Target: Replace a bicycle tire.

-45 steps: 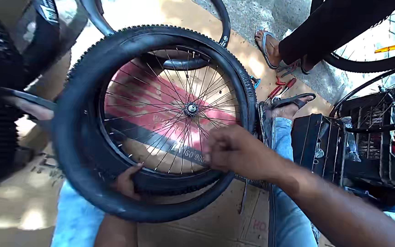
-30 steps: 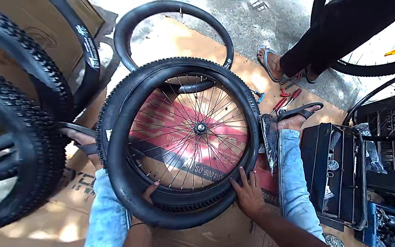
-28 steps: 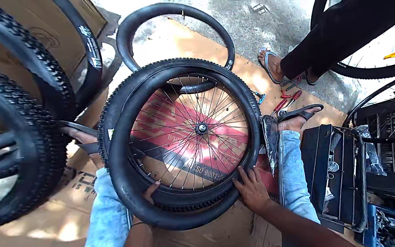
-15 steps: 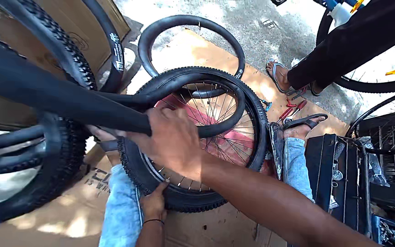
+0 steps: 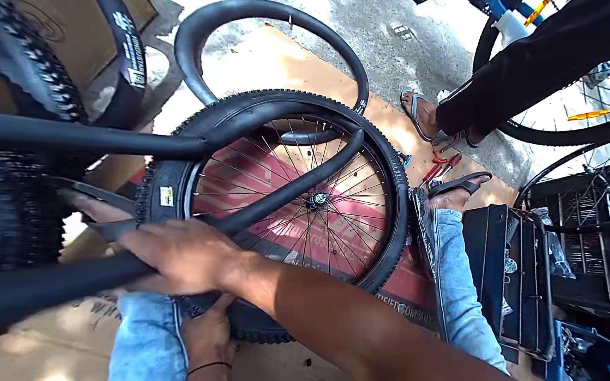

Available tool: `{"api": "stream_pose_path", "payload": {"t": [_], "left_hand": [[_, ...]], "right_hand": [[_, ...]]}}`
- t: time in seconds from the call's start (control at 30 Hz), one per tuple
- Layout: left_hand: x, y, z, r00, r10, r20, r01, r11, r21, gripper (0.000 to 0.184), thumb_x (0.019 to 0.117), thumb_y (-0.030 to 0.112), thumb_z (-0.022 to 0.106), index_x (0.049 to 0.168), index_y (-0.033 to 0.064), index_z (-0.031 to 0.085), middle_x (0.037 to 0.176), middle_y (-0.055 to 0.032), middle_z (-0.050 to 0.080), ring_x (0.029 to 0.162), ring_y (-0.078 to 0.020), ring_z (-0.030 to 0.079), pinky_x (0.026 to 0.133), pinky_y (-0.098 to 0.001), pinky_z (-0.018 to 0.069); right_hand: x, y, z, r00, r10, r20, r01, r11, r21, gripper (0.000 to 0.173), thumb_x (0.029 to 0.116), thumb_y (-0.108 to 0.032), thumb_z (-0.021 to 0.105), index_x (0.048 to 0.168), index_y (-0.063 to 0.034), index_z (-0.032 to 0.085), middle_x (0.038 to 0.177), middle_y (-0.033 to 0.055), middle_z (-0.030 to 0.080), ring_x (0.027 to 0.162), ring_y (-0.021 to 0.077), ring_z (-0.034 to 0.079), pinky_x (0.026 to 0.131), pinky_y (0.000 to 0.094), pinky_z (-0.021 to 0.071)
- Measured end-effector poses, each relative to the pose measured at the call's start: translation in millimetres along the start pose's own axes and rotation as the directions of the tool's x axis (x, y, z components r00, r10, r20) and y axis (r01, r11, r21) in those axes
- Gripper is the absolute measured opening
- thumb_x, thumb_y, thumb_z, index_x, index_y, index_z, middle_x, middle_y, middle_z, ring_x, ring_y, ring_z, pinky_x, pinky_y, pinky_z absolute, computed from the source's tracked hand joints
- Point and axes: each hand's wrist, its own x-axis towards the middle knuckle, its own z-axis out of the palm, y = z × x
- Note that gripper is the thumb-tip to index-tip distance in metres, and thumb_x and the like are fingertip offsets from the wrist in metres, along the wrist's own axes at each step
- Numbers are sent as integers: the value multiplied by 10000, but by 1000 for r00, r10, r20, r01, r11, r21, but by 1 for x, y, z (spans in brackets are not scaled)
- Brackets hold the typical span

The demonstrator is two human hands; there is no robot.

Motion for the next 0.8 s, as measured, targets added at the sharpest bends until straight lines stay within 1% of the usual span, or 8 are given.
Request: {"api": "stream_pose_path", "payload": {"t": [0.13,0.2,0.3,0.43,0.5,0.57,0.67,0.8], "left_hand": [[-1,5,-8,997,-13,72,-5,970,241,419,1104,104,244,1416,-105,429,1398,-213,547,1268,-185,530,1061,-330,445],[-4,31,4,992,-123,7,109,902,419,305,1069,130,431,1262,-47,588,1192,-133,668,1041,-112,617,906,-274,510],[18,22,1,997,-43,71,36,994,108,466,867,100,762,1298,34,601,1142,-101,689,989,-172,676,883,-410,572],[29,21,-3,985,73,158,-84,995,61,531,843,89,789,1332,56,585,1235,-82,669,1089,-165,662,941,-411,560],[37,17,2,964,183,190,-204,974,94,574,850,63,778,1374,13,549,1327,-115,626,1176,-154,627,1018,-369,522],[52,24,3,941,228,251,-272,949,158,581,872,65,763,1397,-4,524,1365,-137,600,1214,-160,607,1046,-364,504],[85,48,6,926,144,348,-235,944,234,514,912,148,719,1391,72,546,1311,-83,621,1127,-143,626,962,-392,535],[79,60,12,925,345,161,-378,881,283,721,826,173,819,1457,49,495,1421,-122,573,1300,-189,553,1105,-405,452]], "right_hand": [[-66,18,52,979,33,201,-39,999,24,643,819,-354,828,1405,-176,630,1403,81,630,1443,296,445,1239,454,310],[-89,11,17,993,99,68,-103,993,56,667,795,-307,844,1409,-157,628,1451,97,593,1460,299,431,1222,447,360],[-154,4,-44,907,405,-114,-388,910,143,338,896,-212,754,1223,-129,726,1282,43,676,1279,204,584,1077,414,508],[-313,-5,-63,170,984,-53,-911,178,372,357,947,-198,677,1231,5,603,1115,132,687,996,203,697,883,386,597],[-385,-14,-46,-290,957,-31,-878,-252,407,553,917,-149,695,1398,20,479,1169,221,650,985,313,684,832,483,586],[-431,-28,-22,-577,816,-40,-759,-517,395,690,922,-247,739,1487,-8,423,1297,298,589,1135,434,623,935,596,523],[-440,-29,12,-615,788,-11,-760,-590,272,765,863,-540,780,1369,-15,545,1152,223,697,1051,374,687,894,585,552],[-426,-18,39,-514,845,-152,-843,-463,275,559,930,-408,752,1275,1,591,1081,212,668,935,349,685,802,547,572]]}}
